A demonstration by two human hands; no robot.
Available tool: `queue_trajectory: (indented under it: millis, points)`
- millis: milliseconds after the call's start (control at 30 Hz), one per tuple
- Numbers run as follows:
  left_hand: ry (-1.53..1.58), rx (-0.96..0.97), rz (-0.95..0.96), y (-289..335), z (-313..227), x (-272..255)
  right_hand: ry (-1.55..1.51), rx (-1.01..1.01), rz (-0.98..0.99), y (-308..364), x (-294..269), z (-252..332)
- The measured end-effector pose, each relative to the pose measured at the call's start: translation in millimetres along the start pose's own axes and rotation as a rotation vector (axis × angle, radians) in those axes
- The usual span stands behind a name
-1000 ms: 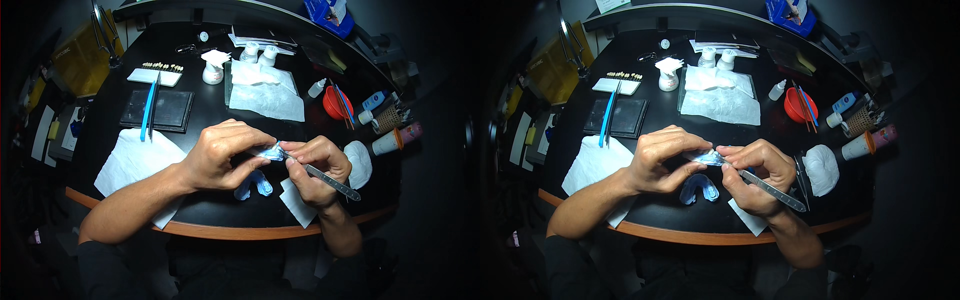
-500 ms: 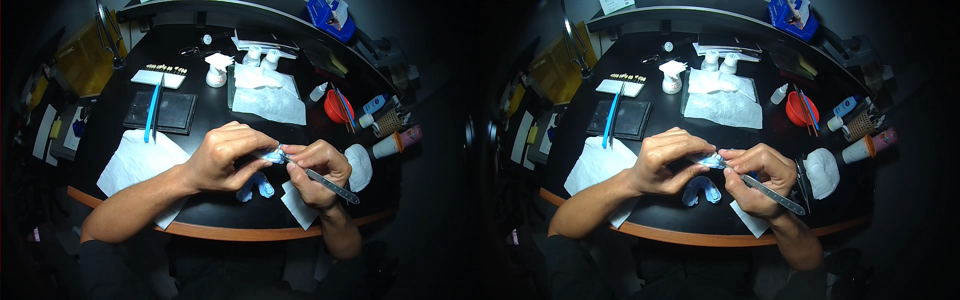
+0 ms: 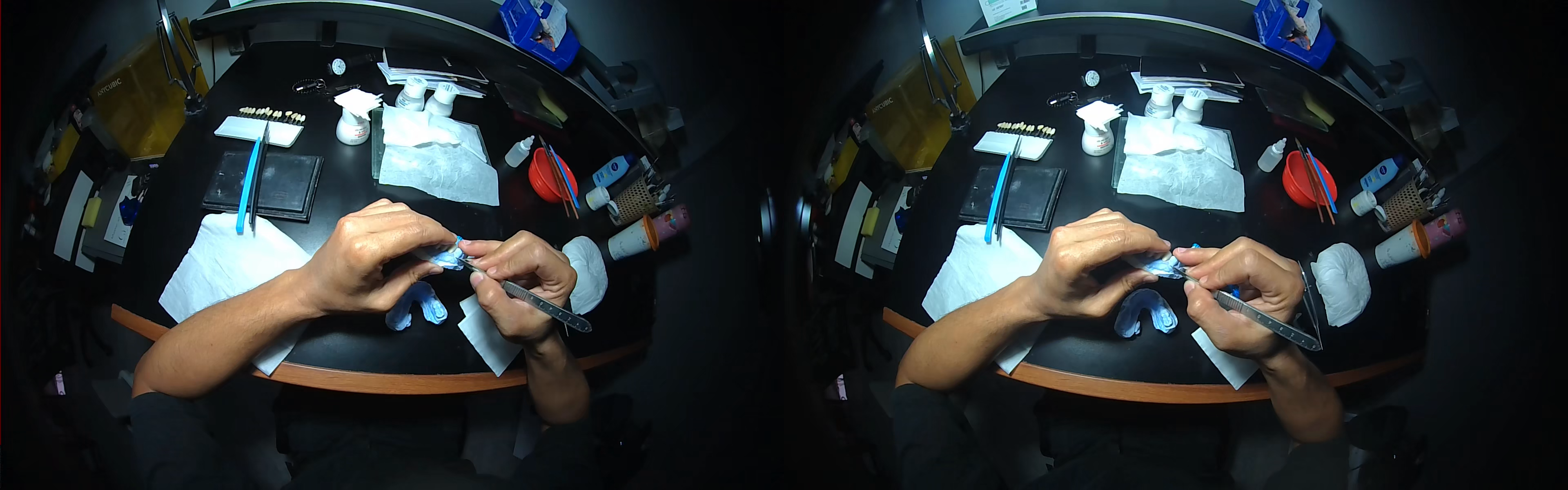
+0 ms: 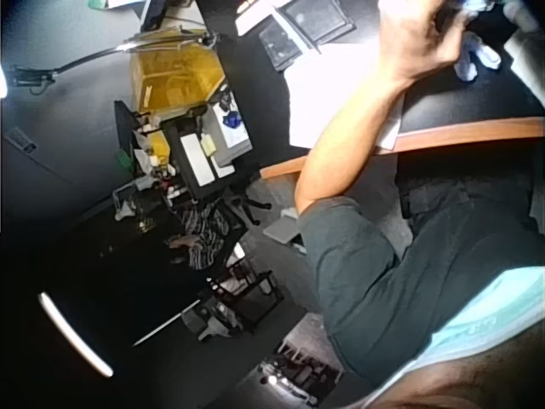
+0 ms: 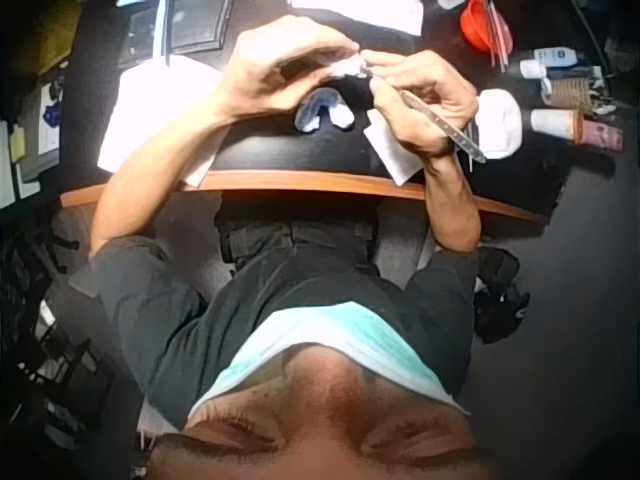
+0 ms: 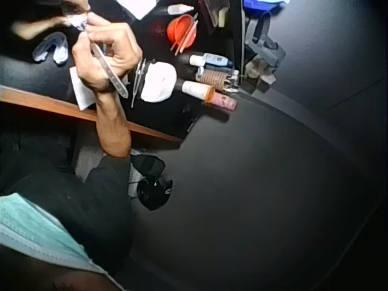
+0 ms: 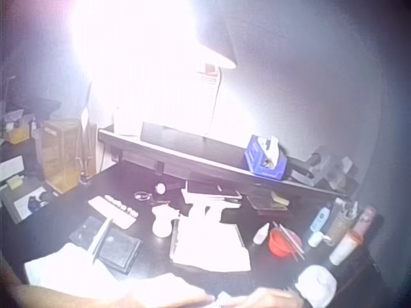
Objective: The person assembles a dental appliance by applying adhesive from a syringe to a blue plastic retainer and pressing a small white component onto it. They then use a metal tool to adjust and secure the component on the retainer.
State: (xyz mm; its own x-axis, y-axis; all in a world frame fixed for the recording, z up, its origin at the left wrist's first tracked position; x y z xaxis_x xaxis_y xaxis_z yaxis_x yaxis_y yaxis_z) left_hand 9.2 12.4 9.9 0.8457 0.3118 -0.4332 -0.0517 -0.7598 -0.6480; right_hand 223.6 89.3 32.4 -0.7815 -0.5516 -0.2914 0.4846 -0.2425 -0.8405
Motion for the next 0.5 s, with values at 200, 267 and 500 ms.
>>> queue_trajectory:
  millis: [200, 267, 500]
  points:
    - [0.049, 0.010, 0.013, -1.7, 1.4, 0.7, -0.007, 0.010, -0.040, -0.8, 1.7, 1.7]
    - [0.053, 0.023, 0.022, -1.5, 2.5, 0.3, -0.002, 0.012, -0.029, -0.1, 2.2, 0.6]
    - [0.096, 0.001, 0.085, -3.2, 4.7, -1.2, 0.003, 0.015, 0.040, -1.5, -0.2, 0.2]
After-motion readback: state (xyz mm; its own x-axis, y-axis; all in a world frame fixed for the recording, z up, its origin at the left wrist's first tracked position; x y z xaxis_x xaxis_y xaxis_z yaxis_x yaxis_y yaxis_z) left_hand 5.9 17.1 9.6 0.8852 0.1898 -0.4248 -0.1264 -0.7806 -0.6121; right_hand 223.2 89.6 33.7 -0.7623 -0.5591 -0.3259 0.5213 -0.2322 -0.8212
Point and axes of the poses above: each hand's wrist, its own y-axis away from the middle knuckle, its own x-axis out of the palm, z = x × y, the point moved 2 cm from there along -y, towards the middle knuckle, and after that the axes turned 15 degrees about -x, right-handed, at the moved point
